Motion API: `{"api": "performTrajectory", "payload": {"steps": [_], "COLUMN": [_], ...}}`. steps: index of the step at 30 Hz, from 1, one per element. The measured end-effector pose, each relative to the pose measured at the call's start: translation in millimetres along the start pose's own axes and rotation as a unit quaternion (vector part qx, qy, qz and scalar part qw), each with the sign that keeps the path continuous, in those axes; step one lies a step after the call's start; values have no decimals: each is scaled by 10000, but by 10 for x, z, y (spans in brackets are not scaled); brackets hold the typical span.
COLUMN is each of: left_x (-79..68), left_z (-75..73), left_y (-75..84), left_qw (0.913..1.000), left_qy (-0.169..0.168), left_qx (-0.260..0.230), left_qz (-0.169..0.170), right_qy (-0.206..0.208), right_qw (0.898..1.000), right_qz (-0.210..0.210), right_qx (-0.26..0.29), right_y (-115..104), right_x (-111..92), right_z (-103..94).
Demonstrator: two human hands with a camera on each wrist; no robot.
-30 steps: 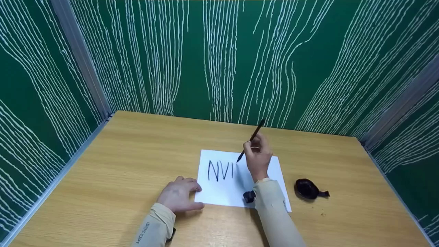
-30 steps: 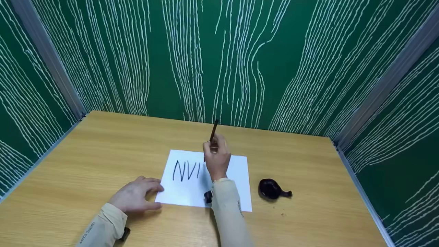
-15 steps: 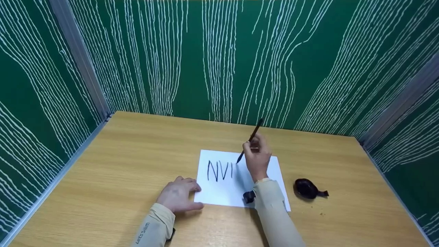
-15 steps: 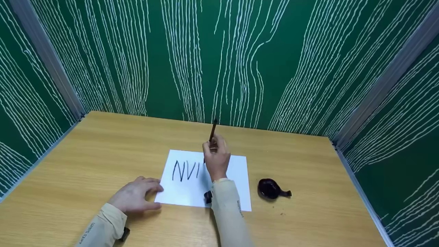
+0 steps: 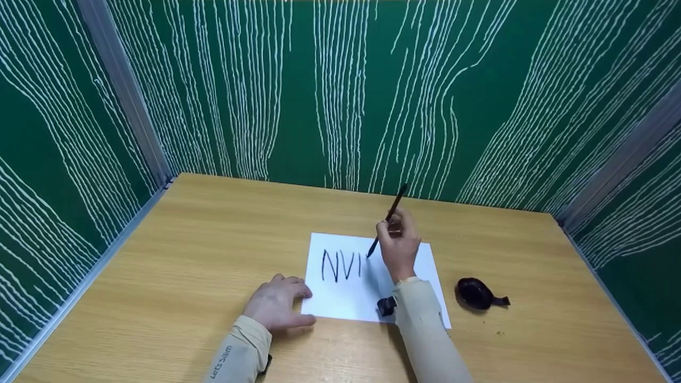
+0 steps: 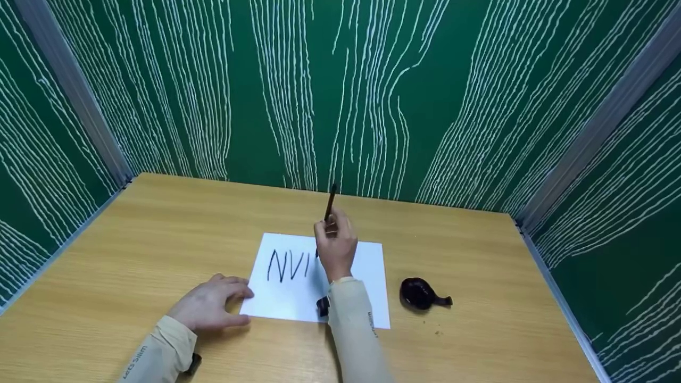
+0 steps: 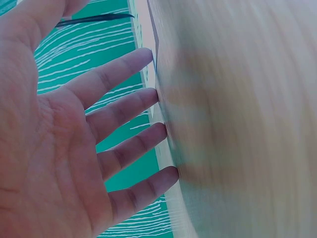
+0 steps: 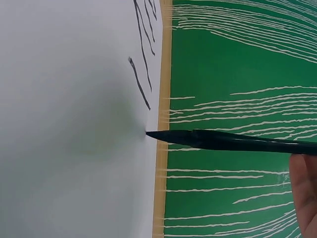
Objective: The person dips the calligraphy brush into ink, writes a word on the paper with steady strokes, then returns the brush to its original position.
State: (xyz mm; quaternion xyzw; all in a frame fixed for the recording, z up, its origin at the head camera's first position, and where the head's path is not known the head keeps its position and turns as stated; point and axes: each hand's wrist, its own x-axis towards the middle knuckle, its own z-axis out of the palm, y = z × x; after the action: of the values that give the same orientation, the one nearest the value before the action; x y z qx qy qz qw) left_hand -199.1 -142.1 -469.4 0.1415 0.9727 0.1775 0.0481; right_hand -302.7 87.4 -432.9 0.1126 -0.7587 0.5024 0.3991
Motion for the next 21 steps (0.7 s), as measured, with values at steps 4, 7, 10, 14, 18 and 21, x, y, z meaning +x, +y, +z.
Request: {"api": "performTrajectory", "payload": {"steps": [4,7,10,14,18,21], "left_x": [1,0,-2,-3,-3,-1], "left_z": [-2,-1,-4,-5,9,20], "left_y": [-6,-8,-3,-2,-10,-13], "left_qw": [10000,10000,10000,10000,9996,9993], "left_qy": [6,12,7,32,170,229], "left_qx": [17,20,-3,-11,116,185], "left_qz": [20,27,6,7,170,243], "right_qy": [-59,-100,-117,-119,-135,-174], "right_qw": [9999,9999,9999,9999,9997,9995], "right_qz": [102,106,78,90,192,249], "right_qx": [0,46,67,46,55,70], "right_y": [-13,-21,-26,-30,-28,-29], "right_x": [-3,-4,0,3,-4,-10], "right_z": [-3,-3,-4,-6,-7,-10]}}
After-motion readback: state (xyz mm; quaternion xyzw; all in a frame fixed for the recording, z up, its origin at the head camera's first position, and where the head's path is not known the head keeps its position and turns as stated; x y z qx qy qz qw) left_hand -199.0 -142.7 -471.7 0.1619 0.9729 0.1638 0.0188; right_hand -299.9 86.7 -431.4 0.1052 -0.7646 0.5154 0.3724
